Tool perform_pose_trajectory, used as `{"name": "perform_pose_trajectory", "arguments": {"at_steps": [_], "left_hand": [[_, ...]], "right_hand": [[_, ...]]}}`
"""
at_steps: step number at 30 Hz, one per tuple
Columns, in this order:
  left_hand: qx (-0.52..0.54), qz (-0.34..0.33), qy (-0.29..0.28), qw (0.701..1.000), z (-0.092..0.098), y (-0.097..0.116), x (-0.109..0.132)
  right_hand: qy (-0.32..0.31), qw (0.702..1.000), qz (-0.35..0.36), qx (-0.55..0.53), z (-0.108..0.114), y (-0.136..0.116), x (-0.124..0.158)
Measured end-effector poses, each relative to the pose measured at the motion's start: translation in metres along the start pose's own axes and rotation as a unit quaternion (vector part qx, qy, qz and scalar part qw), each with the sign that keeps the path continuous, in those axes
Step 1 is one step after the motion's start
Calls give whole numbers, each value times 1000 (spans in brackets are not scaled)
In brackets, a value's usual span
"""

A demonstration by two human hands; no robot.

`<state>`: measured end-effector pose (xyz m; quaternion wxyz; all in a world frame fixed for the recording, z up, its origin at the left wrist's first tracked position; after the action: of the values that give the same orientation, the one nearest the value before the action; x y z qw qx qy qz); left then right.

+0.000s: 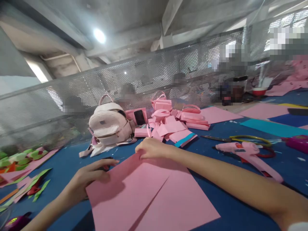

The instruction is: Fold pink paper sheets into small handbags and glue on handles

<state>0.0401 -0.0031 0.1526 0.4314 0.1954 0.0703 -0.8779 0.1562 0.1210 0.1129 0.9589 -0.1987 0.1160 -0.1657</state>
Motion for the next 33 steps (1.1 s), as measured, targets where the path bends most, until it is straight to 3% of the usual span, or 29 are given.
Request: {"name": "perform_pose_trajectory", "arguments": {"at_steps": [4,7,14,20,26,33], "left_hand": [[82,135,-21,987,-5,-32,5],[47,181,-52,981,-23,-31,-3],[-136,146,-66,978,-72,-2,-35],[-251,75,-10,965,-94,19,-43],[-340,-6,62,938,-111,44,-36],[-372,-36,69,925,-128,66,-1]], "right_hand": [[-23,998,-53,9,1,5,22],[-36,996,-80,17,-4,5,34],[-2,995,-95,25,-14,10,51],[38,995,-88,27,-20,8,61],[43,997,-57,13,-45,-19,58],[6,997,-64,-40,-69,-40,72]]}}
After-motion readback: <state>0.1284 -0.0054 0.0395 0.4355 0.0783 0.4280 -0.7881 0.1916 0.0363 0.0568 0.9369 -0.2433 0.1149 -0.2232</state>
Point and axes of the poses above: each hand's wrist, its own x-axis away from the middle knuckle, its own z-axis out of the back of the hand, y = z × x, the point moved 10 cm from there along -x, towards the middle knuckle, and after that the axes turned 14 degrees about -x, right-handed, at the moved point
